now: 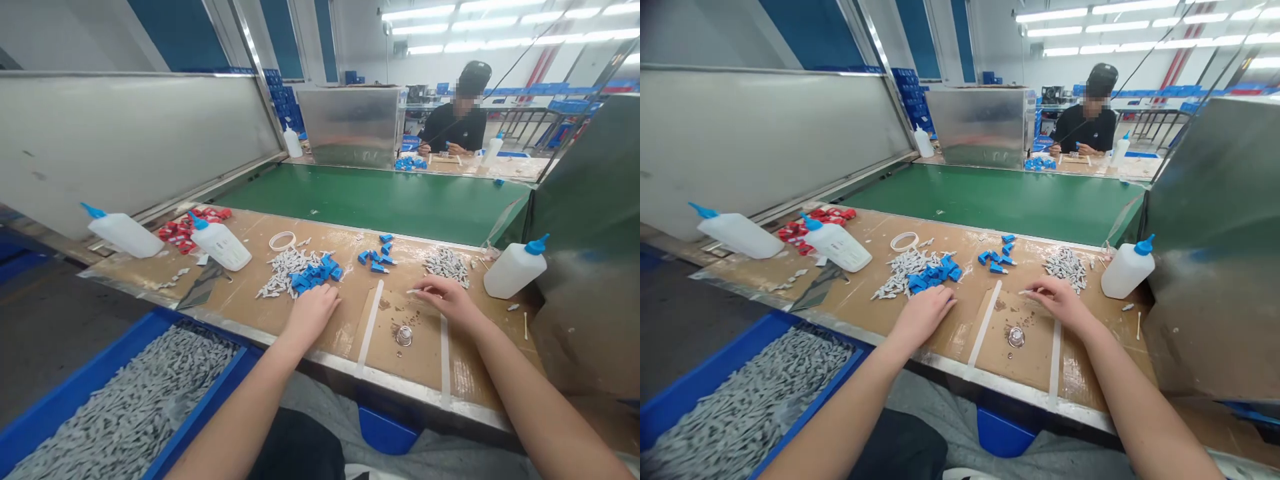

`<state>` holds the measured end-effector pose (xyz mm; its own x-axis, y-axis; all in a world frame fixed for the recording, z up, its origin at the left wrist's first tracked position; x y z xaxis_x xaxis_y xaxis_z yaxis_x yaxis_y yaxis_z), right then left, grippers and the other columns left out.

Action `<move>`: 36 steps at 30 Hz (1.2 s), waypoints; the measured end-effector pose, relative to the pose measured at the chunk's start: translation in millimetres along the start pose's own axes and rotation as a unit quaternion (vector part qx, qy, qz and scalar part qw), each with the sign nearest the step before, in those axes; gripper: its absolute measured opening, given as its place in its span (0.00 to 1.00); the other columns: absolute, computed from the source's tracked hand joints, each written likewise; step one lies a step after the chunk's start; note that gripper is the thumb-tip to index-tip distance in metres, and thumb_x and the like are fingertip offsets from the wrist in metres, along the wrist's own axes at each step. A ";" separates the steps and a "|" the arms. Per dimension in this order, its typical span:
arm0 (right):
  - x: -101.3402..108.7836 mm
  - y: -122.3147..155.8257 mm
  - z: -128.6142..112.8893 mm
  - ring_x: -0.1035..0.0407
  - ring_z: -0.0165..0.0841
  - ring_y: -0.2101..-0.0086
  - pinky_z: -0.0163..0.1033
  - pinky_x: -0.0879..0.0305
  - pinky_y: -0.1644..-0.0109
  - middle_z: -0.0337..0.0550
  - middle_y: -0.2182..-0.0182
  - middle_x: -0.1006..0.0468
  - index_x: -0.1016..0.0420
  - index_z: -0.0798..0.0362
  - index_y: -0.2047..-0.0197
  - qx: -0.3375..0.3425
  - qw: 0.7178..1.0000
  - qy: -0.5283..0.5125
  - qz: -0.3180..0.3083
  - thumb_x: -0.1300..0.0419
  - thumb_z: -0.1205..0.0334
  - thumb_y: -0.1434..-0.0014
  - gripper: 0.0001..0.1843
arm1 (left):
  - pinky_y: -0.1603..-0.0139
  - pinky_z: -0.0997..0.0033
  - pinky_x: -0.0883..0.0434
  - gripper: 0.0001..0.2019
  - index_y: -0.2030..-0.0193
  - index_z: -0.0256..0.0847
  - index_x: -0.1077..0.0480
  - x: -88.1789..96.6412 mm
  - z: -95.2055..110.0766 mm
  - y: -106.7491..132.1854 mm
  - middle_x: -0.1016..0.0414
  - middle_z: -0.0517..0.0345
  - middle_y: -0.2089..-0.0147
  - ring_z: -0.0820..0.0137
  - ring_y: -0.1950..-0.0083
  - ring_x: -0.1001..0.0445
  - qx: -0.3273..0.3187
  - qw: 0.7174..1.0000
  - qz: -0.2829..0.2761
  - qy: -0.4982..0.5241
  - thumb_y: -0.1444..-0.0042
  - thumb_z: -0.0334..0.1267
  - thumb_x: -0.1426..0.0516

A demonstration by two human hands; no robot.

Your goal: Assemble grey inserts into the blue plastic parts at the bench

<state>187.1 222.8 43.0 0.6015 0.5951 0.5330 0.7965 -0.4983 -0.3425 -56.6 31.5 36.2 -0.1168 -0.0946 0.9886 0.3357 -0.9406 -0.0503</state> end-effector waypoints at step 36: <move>11.8 6.3 -16.7 0.29 0.30 0.76 0.37 0.32 0.71 0.39 0.75 0.22 0.21 0.53 0.65 -0.061 0.987 -0.144 0.022 0.33 0.50 0.35 0.14 | 0.81 0.85 0.60 0.12 0.55 0.47 0.37 -50.9 141.1 -105.7 0.52 0.72 0.78 0.80 0.82 0.59 0.035 0.580 -0.168 0.797 0.36 0.51 0.43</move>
<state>198.2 216.1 60.0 0.6420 0.7171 0.2713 0.7664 -0.5894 -0.2555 45.8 181.8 11.1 -0.8827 -0.1435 -0.4476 0.0747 -0.9830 0.1679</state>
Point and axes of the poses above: each hand's wrist, its own y-axis away from the middle knuckle, its own x-axis out of the back of the hand, z = x × y, the point moved 6 cm from there along -y, towards the middle knuckle
